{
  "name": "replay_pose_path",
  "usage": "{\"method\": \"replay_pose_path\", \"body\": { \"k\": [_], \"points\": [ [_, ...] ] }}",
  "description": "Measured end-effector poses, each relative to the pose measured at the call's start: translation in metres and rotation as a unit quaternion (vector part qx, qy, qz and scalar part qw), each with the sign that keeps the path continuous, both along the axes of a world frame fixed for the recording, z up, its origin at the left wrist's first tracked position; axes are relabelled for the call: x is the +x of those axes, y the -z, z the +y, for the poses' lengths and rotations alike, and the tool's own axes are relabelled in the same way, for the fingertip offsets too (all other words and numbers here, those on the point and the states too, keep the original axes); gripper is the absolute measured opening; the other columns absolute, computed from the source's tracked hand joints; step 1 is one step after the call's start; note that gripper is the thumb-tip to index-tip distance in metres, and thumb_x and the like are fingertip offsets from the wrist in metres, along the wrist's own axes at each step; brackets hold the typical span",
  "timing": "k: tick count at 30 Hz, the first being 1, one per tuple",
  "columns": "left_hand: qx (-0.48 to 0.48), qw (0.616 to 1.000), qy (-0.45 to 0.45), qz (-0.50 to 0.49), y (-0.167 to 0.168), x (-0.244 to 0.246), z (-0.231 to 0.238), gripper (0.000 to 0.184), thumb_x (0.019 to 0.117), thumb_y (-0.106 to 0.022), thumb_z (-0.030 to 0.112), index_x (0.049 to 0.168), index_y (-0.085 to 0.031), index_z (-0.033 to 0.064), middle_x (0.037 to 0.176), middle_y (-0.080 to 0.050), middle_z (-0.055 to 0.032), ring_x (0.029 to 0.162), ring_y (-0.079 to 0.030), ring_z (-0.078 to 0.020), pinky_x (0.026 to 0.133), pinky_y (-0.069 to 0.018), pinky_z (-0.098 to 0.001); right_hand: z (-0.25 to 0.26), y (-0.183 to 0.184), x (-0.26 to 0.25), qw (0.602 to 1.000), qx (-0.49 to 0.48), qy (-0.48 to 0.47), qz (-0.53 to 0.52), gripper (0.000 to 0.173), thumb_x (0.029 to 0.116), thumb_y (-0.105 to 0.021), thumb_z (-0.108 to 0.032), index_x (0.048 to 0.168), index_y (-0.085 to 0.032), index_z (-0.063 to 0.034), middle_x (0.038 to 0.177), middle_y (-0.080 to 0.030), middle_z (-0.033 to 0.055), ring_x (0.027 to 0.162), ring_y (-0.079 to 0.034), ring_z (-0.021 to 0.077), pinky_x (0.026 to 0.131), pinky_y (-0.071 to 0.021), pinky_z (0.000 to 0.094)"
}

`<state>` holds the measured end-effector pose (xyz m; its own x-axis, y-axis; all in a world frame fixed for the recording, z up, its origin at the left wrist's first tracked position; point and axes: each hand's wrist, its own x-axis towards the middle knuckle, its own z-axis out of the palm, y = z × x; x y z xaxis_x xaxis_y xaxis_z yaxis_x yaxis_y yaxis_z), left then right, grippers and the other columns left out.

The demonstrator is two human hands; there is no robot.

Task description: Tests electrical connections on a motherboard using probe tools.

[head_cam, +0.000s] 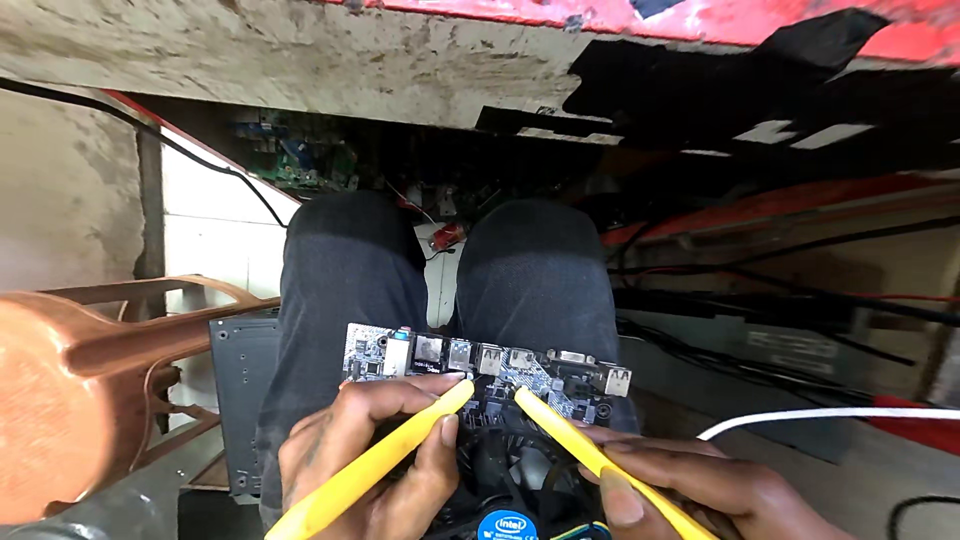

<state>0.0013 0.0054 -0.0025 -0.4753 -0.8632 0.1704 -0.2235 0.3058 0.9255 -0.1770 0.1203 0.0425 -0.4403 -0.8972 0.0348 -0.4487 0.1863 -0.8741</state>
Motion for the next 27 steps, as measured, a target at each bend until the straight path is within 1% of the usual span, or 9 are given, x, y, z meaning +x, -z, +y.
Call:
{"method": "replay_pose_path", "body": {
  "k": [8, 12, 15, 18, 22, 25, 27],
  "points": [
    [0.007, 1.0, -0.001, -0.002, -0.0005, -0.0006, 0.0002, 0.011, 0.0992, -0.066, 0.026, 0.1, -0.061, 0.0162, 0.097, -0.077, 0.0076, 0.092, -0.074, -0.0026, 0.078, -0.0611, -0.0142, -0.0014, -0.0025, -0.0012, 1.0, 0.007, -0.006, -0.004, 0.022, 0.1021, -0.061, -0.022, 0.096, -0.065, -0.001, 0.091, -0.075, 0.0075, 0.095, -0.074, 0.0055, 0.084, -0.0611, 0.019],
    [0.002, 1.0, -0.004, -0.009, -0.0007, -0.0003, -0.0003, 0.011, 0.0986, -0.067, 0.027, 0.099, -0.062, 0.0169, 0.096, -0.077, 0.0085, 0.09, -0.075, -0.0024, 0.077, -0.0618, -0.0143, -0.0026, -0.005, -0.0033, 1.0, 0.017, -0.01, 0.002, 0.022, 0.102, -0.061, -0.022, 0.096, -0.067, -0.001, 0.09, -0.076, 0.0073, 0.091, -0.072, 0.003, 0.078, -0.0589, 0.0151],
    [0.002, 1.0, -0.001, -0.006, -0.0021, 0.0002, -0.0019, 0.01, 0.0981, -0.068, 0.026, 0.1, -0.063, 0.0171, 0.096, -0.077, 0.011, 0.088, -0.074, 0.0007, 0.075, -0.0604, -0.0112, -0.0037, -0.0038, -0.0042, 1.0, 0.009, -0.01, 0.006, 0.021, 0.1015, -0.062, -0.02, 0.096, -0.068, -0.0013, 0.089, -0.075, 0.0061, 0.087, -0.071, 0.0019, 0.075, -0.0583, 0.0138],
    [0.014, 1.0, 0.005, -0.006, -0.0037, 0.0008, -0.0013, 0.01, 0.0979, -0.069, 0.026, 0.102, -0.062, 0.0185, 0.098, -0.076, 0.0128, 0.088, -0.073, 0.0014, 0.075, -0.0601, -0.0106, -0.0031, -0.0031, -0.0044, 1.0, -0.001, -0.01, -0.001, 0.017, 0.0997, -0.064, -0.017, 0.096, -0.07, -0.002, 0.088, -0.075, 0.0046, 0.086, -0.071, 0.0026, 0.074, -0.0595, 0.0147],
    [0.016, 1.0, 0.006, -0.01, -0.0021, 0.0013, -0.0014, 0.01, 0.0976, -0.068, 0.026, 0.104, -0.062, 0.0199, 0.1, -0.077, 0.0123, 0.092, -0.075, -0.0026, 0.081, -0.0624, -0.016, -0.0041, -0.0027, -0.0052, 1.0, -0.008, -0.012, -0.004, 0.016, 0.099, -0.064, -0.016, 0.094, -0.07, -0.0015, 0.088, -0.075, 0.0049, 0.086, -0.071, 0.0032, 0.074, -0.0592, 0.0146],
    [0.014, 1.0, 0.013, -0.01, -0.0021, 0.0014, -0.0027, 0.01, 0.098, -0.068, 0.026, 0.103, -0.062, 0.0196, 0.101, -0.077, 0.0116, 0.094, -0.075, -0.0035, 0.083, -0.0627, -0.0172, -0.0044, -0.0023, -0.0065, 1.0, -0.007, -0.02, -0.007, 0.016, 0.0992, -0.064, -0.016, 0.095, -0.069, -0.0009, 0.089, -0.075, 0.0064, 0.086, -0.071, 0.0034, 0.073, -0.0581, 0.0143],
    [0.013, 1.0, 0.013, -0.016, -0.0025, 0.001, -0.003, 0.011, 0.0981, -0.067, 0.026, 0.104, -0.061, 0.0194, 0.1, -0.077, 0.0121, 0.094, -0.074, -0.0019, 0.082, -0.0618, -0.0155, -0.0046, -0.0019, -0.0075, 1.0, -0.008, -0.022, -0.007, 0.016, 0.0989, -0.065, -0.015, 0.095, -0.069, -0.0003, 0.089, -0.075, 0.0071, 0.086, -0.071, 0.0039, 0.073, -0.0584, 0.0147]
  ]
}}
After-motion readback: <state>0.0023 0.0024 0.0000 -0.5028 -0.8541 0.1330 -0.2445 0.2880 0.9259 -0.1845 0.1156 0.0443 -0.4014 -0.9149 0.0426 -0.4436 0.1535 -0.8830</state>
